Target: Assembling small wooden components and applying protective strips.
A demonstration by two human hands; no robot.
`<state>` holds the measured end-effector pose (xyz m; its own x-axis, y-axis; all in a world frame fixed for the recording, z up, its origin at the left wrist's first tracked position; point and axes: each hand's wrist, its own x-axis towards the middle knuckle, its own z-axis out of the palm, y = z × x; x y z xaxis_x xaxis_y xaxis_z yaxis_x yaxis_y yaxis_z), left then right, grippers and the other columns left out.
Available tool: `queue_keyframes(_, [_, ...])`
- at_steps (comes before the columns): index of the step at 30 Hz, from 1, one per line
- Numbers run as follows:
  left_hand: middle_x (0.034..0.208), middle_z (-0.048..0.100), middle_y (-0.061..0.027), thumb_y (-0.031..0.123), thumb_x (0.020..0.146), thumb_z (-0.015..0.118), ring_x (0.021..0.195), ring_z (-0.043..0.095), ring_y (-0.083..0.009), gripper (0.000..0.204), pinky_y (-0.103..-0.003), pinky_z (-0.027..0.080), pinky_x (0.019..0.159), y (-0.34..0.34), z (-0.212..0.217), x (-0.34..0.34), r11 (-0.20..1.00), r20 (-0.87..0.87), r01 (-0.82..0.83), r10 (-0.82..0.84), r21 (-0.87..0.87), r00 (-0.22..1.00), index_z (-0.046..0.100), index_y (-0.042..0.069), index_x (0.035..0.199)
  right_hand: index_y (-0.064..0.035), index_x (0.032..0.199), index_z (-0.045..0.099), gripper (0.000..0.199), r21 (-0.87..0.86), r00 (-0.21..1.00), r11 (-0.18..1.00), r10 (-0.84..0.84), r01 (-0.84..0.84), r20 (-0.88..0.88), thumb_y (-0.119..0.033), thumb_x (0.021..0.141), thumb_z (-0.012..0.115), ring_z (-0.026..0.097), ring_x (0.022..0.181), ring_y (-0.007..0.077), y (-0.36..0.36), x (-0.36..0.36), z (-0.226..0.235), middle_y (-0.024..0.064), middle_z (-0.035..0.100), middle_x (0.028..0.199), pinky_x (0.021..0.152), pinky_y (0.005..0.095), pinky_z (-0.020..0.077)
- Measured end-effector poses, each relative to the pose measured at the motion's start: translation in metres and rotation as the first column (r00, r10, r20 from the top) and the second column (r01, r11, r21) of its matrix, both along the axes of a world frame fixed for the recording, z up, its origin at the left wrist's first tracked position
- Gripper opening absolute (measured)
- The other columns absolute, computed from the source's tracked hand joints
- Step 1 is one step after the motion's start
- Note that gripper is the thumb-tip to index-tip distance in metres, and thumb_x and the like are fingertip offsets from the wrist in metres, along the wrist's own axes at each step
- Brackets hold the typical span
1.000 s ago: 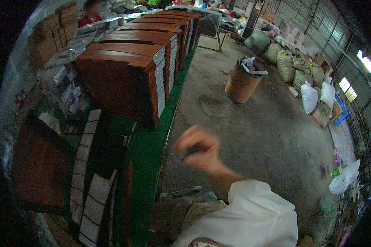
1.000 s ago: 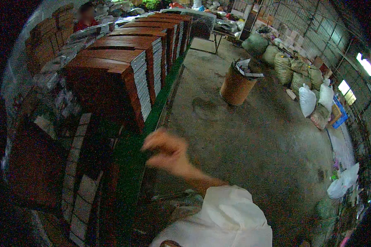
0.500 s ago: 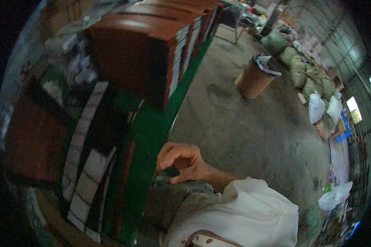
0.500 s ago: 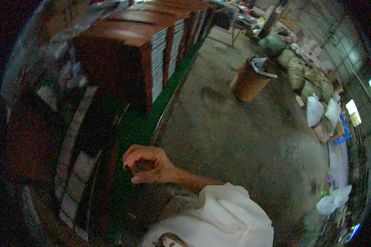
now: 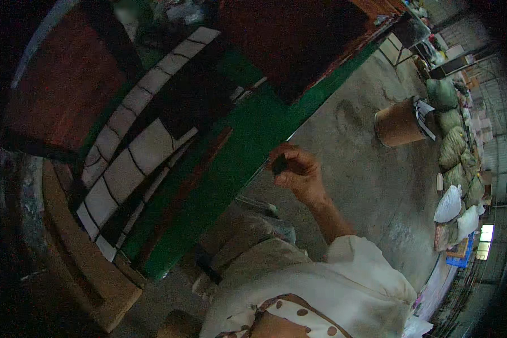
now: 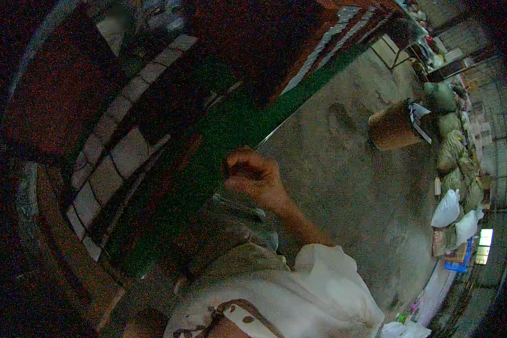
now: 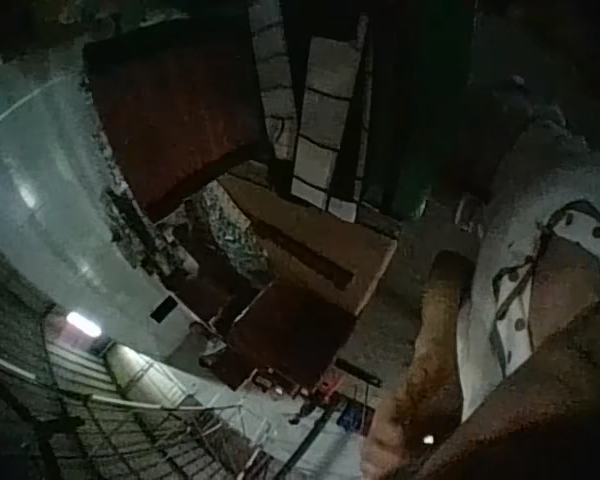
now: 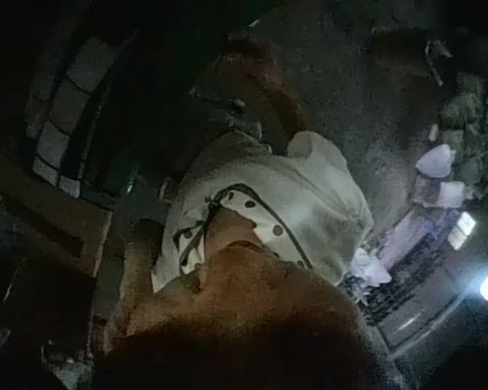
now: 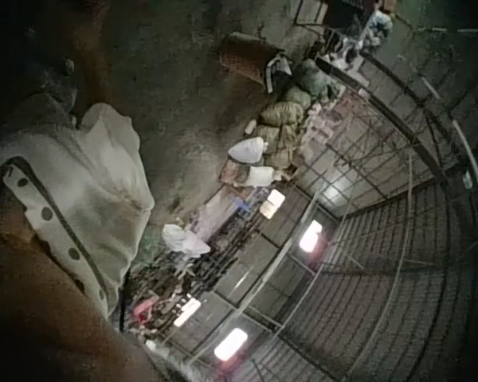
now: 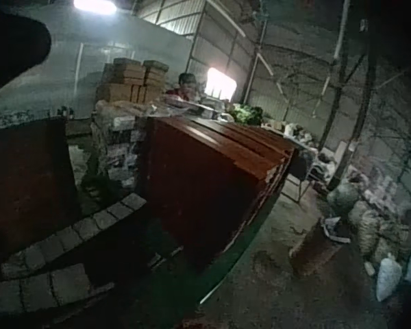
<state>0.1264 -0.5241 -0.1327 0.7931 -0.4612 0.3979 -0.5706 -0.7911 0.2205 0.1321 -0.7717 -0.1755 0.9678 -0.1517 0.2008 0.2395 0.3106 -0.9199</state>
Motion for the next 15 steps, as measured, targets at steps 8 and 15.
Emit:
queue_keyframes(8, [0.113,0.060,-0.0131,0.022,0.072,0.075,0.092,0.060,-0.0275,0.049,-0.046,0.048,0.082,-0.009,-0.007,0.022,0.988,0.043,-0.102,0.098,0.114,0.994,0.056,0.014,0.117,-0.0043,0.108,0.063,0.033,-0.258,0.994,0.962,0.077,-0.094,-0.075,-0.004,0.077,0.072,0.058,0.098,0.0168,-0.039,0.022,-0.009,0.0050,0.061,0.105,0.084,0.0290,0.0479])
queue_keyframes(15, [0.101,0.063,-0.0122,0.017,0.074,0.070,0.093,0.062,-0.0257,0.040,-0.046,0.047,0.081,0.019,-0.080,0.039,0.946,0.021,-0.276,0.276,0.172,0.961,0.060,0.014,0.113,-0.0081,0.106,0.065,0.030,-0.467,0.972,0.867,0.074,-0.172,-0.221,-0.010,0.078,0.072,0.060,0.095,0.0194,-0.022,0.042,0.001,0.0065,0.062,0.104,0.083,0.0343,0.0518])
